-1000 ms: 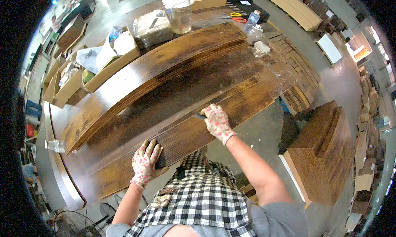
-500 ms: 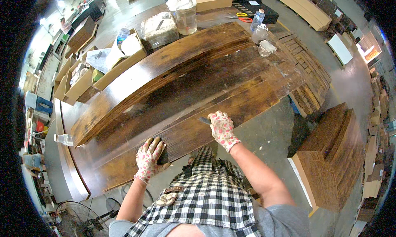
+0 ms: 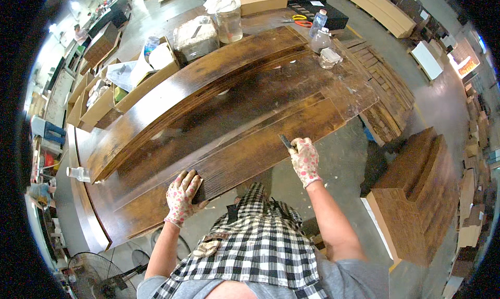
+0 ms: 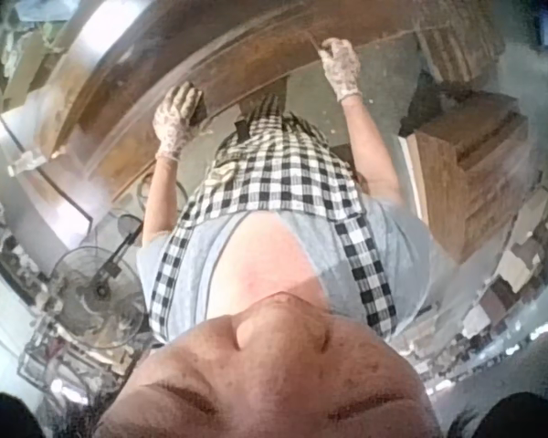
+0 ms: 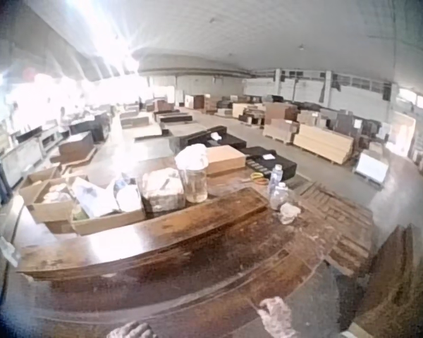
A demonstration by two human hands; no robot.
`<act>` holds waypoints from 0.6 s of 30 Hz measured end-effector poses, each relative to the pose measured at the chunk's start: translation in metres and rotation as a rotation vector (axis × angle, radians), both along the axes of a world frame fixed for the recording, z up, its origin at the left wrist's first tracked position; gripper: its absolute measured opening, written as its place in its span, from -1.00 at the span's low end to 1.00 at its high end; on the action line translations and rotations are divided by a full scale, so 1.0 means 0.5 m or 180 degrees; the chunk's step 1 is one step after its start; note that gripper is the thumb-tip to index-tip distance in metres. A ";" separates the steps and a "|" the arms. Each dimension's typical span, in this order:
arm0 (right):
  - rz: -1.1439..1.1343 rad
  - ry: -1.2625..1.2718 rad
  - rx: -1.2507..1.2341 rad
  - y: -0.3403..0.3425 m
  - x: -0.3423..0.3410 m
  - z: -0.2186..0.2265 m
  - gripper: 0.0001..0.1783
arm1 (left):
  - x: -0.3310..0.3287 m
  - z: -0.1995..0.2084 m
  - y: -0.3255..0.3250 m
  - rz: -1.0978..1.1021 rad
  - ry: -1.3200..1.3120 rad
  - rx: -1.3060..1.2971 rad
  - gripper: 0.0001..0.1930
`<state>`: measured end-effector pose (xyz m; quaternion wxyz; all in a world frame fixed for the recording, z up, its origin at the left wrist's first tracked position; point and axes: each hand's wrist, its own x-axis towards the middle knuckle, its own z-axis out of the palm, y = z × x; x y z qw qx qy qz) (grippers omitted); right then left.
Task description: The person rubs wooden planks using a sanding block and wipes them with a cloth. The person then scoops paste from a small container onto the sanding block using a stick and rubs the plank again.
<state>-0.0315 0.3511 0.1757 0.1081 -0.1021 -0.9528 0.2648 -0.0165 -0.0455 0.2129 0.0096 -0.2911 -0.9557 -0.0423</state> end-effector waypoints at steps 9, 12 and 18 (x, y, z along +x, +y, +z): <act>0.0191 -0.0571 -0.0543 0.000 0.000 0.044 -0.83 | 0.008 -0.010 -0.005 -0.0008 0.0144 0.0091 -0.20; 0.0135 0.0487 0.0082 0.024 -0.022 0.036 -0.91 | 0.008 -0.004 0.000 -0.0058 0.0172 0.0195 -0.20; 0.0607 0.0768 0.1063 0.004 -0.068 -0.032 -0.78 | 0.002 0.007 0.007 -0.0030 0.0129 0.0252 -0.23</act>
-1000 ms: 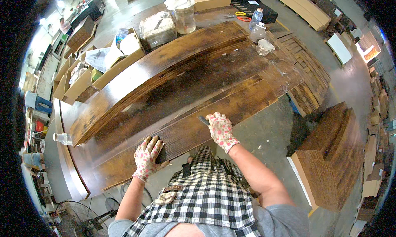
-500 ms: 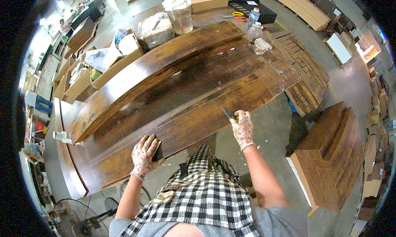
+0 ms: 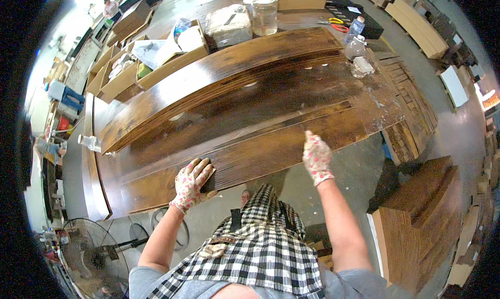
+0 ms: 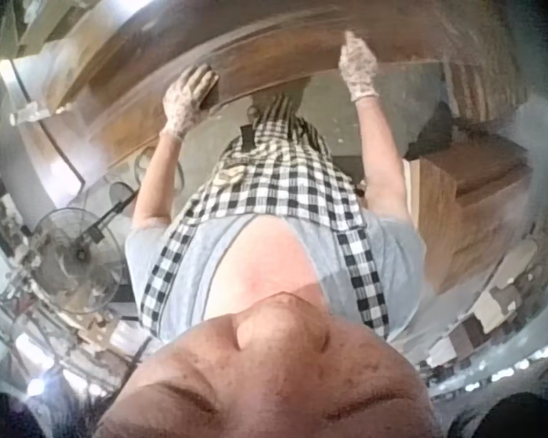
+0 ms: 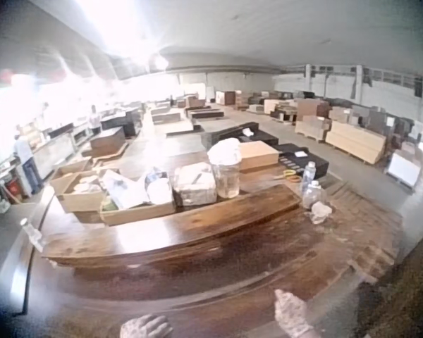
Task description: The person rubs wooden planks using a sanding block and wipes them with a cloth. The person then scoops paste from a small container onto the sanding block using a stick and rubs the plank again.
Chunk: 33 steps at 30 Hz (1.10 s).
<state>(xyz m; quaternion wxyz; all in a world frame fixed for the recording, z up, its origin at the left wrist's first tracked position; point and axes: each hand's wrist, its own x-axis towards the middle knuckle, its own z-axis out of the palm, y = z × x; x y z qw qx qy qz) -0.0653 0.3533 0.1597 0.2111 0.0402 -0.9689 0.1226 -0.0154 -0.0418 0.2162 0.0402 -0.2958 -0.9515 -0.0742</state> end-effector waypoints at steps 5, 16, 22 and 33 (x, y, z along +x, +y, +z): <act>0.0919 -0.0209 -0.0073 -0.283 0.044 0.029 -0.83 | 0.003 -0.002 -0.001 0.0031 -0.0189 -0.0049 -0.20; 0.0477 -0.0487 0.0146 -0.333 0.055 0.030 -0.77 | 0.005 -0.012 -0.024 -0.0053 -0.0185 0.0069 -0.24; -0.0426 -0.0199 0.0292 -0.225 0.041 -0.017 -0.72 | 0.016 -0.013 -0.194 0.0309 -0.0021 0.0869 -0.72; 0.0109 0.0456 0.0355 -0.448 0.085 0.018 -0.69 | 0.112 -0.062 -0.601 0.2028 0.0792 0.0458 -0.67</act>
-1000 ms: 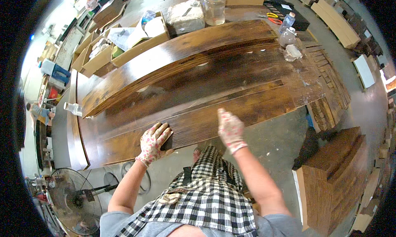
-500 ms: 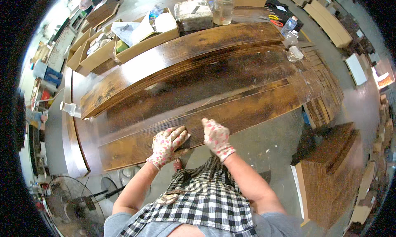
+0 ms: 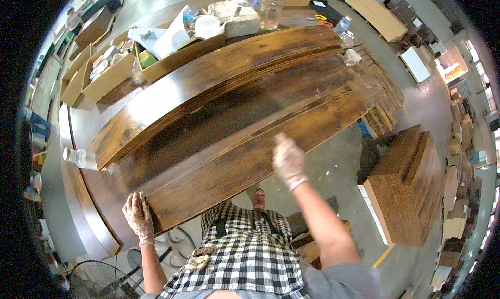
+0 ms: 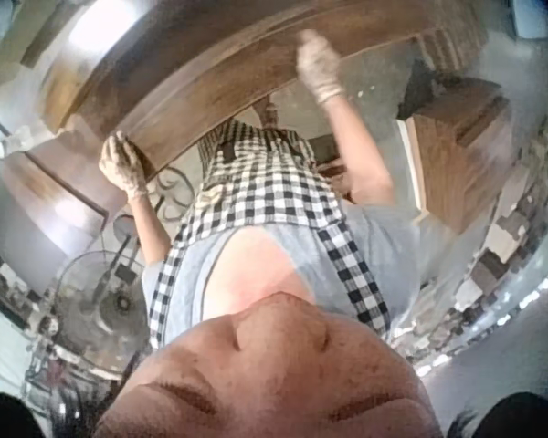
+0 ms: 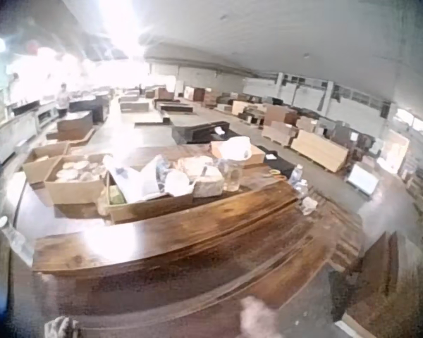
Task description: The person rubs wooden planks using a sanding block and wipes them with a cloth. The person then scoops paste from a small container onto the sanding block using a stick and rubs the plank again.
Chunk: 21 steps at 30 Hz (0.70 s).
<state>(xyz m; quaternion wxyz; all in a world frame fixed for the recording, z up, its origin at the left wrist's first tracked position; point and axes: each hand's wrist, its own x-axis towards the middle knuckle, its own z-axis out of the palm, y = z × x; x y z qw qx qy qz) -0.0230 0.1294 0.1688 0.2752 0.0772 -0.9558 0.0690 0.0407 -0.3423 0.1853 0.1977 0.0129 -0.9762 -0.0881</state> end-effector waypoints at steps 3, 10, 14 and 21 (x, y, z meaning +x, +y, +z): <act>-0.1103 -0.0900 -0.0396 0.066 -0.025 0.004 -0.78 | -0.007 -0.002 0.008 0.0012 0.0052 -0.0047 -0.67; 0.0235 -0.1487 -0.0435 -0.161 0.042 0.021 -0.63 | 0.003 -0.036 -0.034 0.0172 -0.0016 0.0386 -0.72; -0.1045 -0.1015 -0.0318 0.058 -0.029 0.026 -0.73 | 0.001 -0.024 -0.006 0.0571 -0.0253 0.0643 -0.72; 0.0429 -0.0631 -0.0473 -0.084 0.023 0.019 -0.73 | 0.001 -0.013 -0.001 0.0793 -0.0504 0.0357 -0.68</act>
